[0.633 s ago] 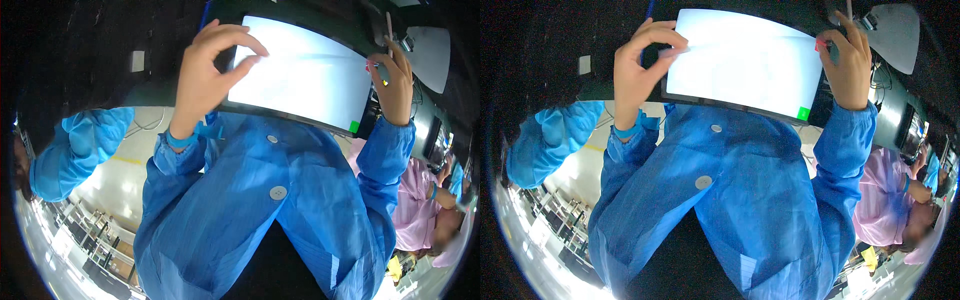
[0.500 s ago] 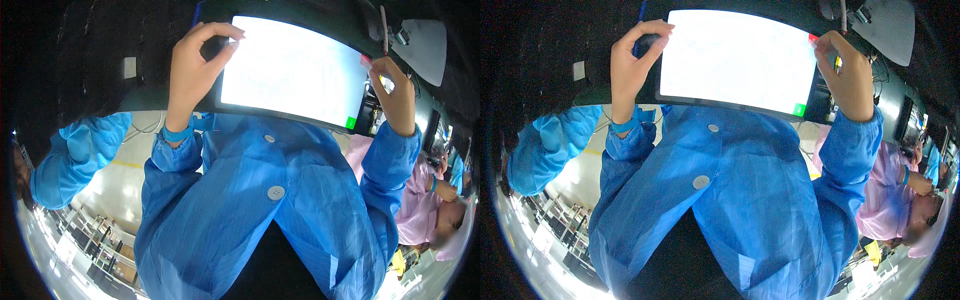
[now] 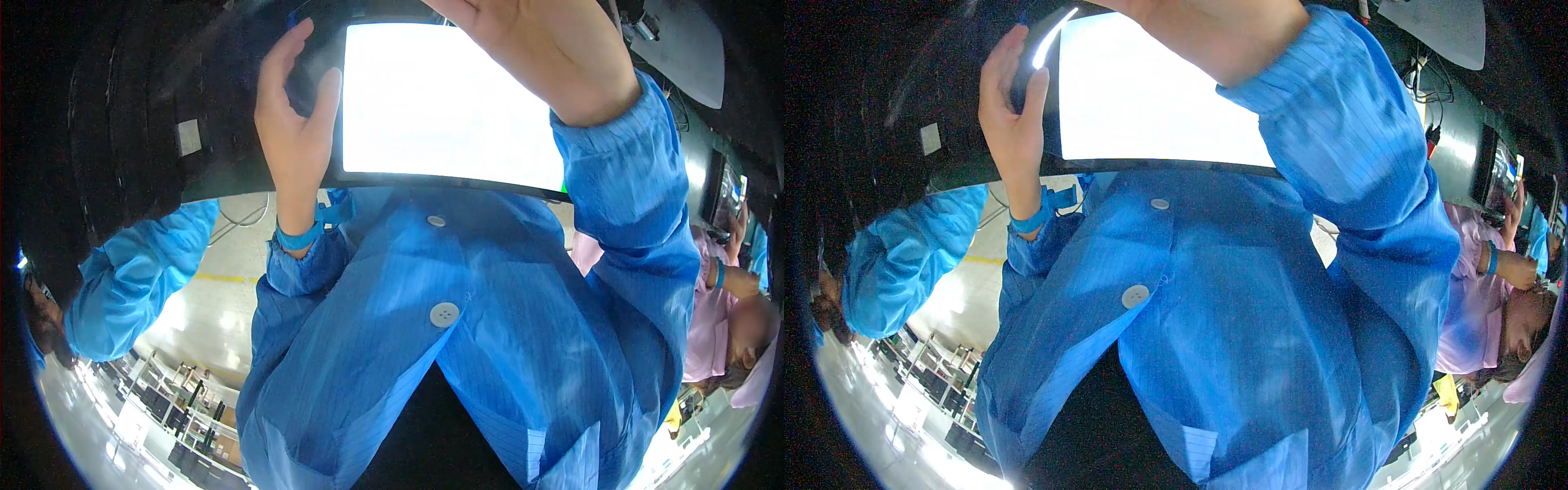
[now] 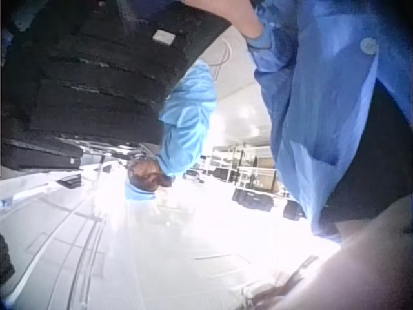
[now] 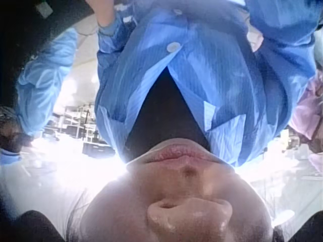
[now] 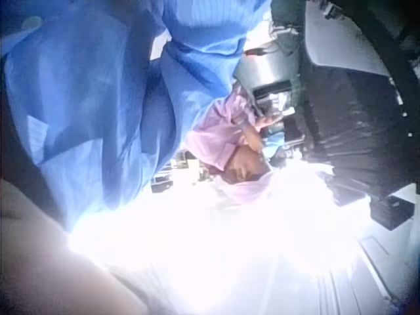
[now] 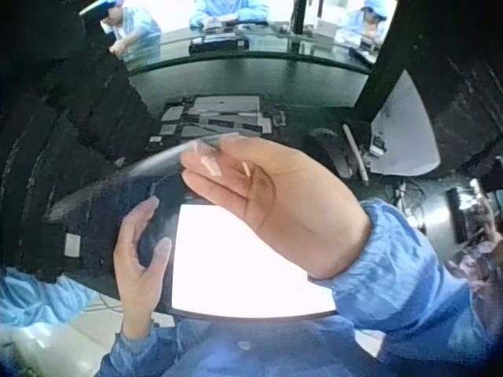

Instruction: The person tests tablet screens by connecting them to testing cables, interacting with the displays by hand, peeling protective film, and disconnecting the cables before sorting the tablets.

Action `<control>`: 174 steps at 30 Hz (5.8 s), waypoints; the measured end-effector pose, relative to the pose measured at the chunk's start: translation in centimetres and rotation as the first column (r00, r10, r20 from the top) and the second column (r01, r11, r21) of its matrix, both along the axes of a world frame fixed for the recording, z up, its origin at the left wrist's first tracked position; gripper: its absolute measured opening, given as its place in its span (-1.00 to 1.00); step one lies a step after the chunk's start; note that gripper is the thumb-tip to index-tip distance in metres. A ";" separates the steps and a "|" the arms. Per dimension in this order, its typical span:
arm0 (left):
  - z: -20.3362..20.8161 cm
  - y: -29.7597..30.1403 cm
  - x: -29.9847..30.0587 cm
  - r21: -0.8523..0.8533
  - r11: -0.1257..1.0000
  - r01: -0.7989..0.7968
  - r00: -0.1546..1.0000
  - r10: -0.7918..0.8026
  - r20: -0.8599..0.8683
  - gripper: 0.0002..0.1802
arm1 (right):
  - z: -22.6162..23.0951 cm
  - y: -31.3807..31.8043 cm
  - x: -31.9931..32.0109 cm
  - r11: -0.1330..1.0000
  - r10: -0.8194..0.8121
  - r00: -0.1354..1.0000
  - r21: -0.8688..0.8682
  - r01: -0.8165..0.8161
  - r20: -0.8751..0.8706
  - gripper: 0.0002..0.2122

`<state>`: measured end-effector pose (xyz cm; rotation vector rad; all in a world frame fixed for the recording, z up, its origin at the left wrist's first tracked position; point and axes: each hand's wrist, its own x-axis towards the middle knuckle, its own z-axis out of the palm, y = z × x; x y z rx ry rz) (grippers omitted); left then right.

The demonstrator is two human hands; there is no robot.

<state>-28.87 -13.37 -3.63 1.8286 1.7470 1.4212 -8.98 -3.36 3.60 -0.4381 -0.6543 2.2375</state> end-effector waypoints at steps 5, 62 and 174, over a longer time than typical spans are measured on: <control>0.8 -0.1 1.0 -0.025 1.000 0.016 1.000 -0.015 0.010 -0.53 | 2.0 -1.1 6.1 0.985 0.087 0.808 0.069 -0.156 0.582 -0.73; 4.2 5.4 17.8 -0.319 0.920 0.228 0.782 -0.368 -0.502 -0.71 | -4.1 -11.7 17.9 0.591 -0.758 0.297 0.804 -0.065 0.581 -0.91; 3.1 2.9 20.0 -0.246 0.927 0.284 0.829 -0.366 -0.423 -0.24 | -4.0 -7.9 19.7 0.254 -0.694 0.333 0.650 -0.716 0.638 -0.83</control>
